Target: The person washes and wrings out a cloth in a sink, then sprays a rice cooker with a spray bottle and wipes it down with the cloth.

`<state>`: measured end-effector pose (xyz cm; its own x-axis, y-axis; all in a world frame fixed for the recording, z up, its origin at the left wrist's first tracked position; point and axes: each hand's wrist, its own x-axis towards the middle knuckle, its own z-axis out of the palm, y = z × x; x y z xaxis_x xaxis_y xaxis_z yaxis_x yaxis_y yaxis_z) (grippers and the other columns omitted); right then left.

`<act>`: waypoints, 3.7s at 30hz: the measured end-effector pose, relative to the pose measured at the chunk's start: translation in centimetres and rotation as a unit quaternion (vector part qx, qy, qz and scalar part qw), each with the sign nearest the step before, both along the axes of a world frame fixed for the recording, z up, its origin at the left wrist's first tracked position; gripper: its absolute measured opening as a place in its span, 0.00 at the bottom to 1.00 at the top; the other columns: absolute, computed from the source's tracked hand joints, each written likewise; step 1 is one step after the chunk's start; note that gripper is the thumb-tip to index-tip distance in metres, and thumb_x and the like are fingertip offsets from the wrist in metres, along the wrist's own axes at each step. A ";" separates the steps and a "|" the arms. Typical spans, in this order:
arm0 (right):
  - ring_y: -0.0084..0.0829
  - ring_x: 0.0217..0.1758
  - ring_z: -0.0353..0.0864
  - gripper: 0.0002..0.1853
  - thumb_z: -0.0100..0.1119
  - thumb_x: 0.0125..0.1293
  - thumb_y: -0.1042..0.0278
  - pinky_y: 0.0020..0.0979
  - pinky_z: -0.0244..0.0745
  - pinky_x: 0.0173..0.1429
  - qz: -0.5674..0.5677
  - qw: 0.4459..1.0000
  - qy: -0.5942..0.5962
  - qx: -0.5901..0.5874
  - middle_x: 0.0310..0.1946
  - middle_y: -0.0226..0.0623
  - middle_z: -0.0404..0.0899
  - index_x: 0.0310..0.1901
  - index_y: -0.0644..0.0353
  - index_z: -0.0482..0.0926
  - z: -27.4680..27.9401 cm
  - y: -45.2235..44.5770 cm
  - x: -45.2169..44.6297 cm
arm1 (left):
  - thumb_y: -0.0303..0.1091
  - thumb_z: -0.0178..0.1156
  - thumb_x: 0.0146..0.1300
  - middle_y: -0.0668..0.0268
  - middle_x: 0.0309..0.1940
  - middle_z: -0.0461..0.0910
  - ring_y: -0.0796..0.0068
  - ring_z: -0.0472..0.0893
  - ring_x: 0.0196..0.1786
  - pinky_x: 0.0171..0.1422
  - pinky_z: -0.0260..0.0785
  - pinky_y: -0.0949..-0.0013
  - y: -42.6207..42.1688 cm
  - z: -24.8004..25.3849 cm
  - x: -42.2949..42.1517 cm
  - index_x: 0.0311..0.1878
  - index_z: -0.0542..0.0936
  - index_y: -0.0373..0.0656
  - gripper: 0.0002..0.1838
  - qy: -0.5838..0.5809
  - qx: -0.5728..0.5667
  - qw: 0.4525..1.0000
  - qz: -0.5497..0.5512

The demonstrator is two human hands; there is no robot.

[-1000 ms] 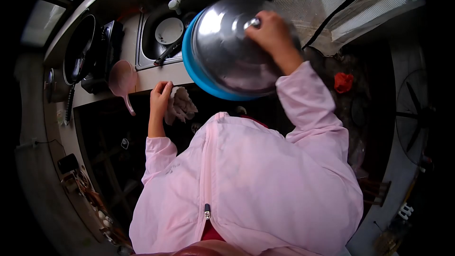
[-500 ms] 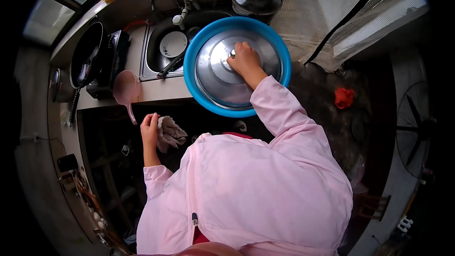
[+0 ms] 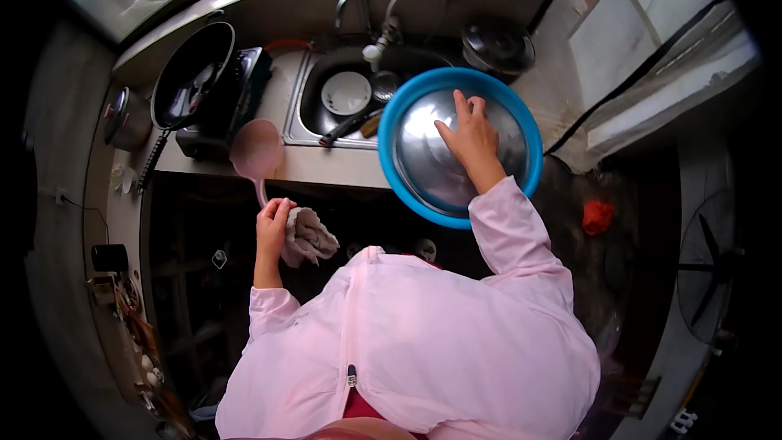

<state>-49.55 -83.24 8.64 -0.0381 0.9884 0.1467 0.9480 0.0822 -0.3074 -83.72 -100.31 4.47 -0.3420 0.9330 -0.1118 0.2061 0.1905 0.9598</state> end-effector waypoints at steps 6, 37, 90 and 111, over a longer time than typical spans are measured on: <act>0.42 0.45 0.76 0.25 0.59 0.55 0.52 0.40 0.73 0.46 0.058 0.995 0.034 0.070 0.50 0.39 0.66 0.53 0.52 0.71 2.9 0.5 -8.1 | 0.34 0.51 0.65 0.68 0.27 0.78 0.83 0.74 0.32 0.39 0.66 0.78 -0.8 2.6 -8.9 0.32 0.77 0.36 0.12 -0.129 0.010 0.992 -0.004; 0.21 0.37 0.76 0.22 0.67 0.53 0.58 0.23 0.70 0.42 0.254 0.770 0.574 0.115 0.37 0.30 0.79 0.45 0.65 0.77 9.3 62.8 -47.0 | 0.36 0.53 0.63 0.70 0.23 0.76 0.84 0.71 0.31 0.38 0.64 0.77 -14.2 0.6 -17.4 0.29 0.77 0.36 0.13 0.042 -0.082 0.868 0.489; 0.24 0.44 0.72 0.27 0.59 0.54 0.79 0.28 0.65 0.54 0.601 0.591 0.254 -0.474 0.50 0.37 0.73 0.57 0.63 0.68 -3.5 -25.5 -70.6 | 0.59 0.48 0.56 0.48 0.42 0.77 0.48 0.75 0.48 0.51 0.67 0.55 -54.1 -21.7 -26.5 0.39 0.79 0.38 0.29 -0.072 -0.456 0.718 0.521; 0.18 0.42 0.72 0.26 0.55 0.52 0.83 0.22 0.67 0.48 0.375 0.685 0.498 -0.377 0.51 0.33 0.74 0.56 0.60 0.70 -5.0 -24.2 -81.1 | 0.54 0.51 0.59 0.47 0.22 0.75 0.54 0.78 0.30 0.36 0.66 0.56 -53.9 -25.9 -57.5 0.25 0.77 0.33 0.28 0.071 -0.407 0.836 0.360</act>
<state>-130.69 -107.44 3.59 -0.8289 0.5548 -0.0713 0.0148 -0.1057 -0.9943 -141.20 -154.18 -21.42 -0.8467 0.1137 -0.5199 -0.1429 0.8924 0.4279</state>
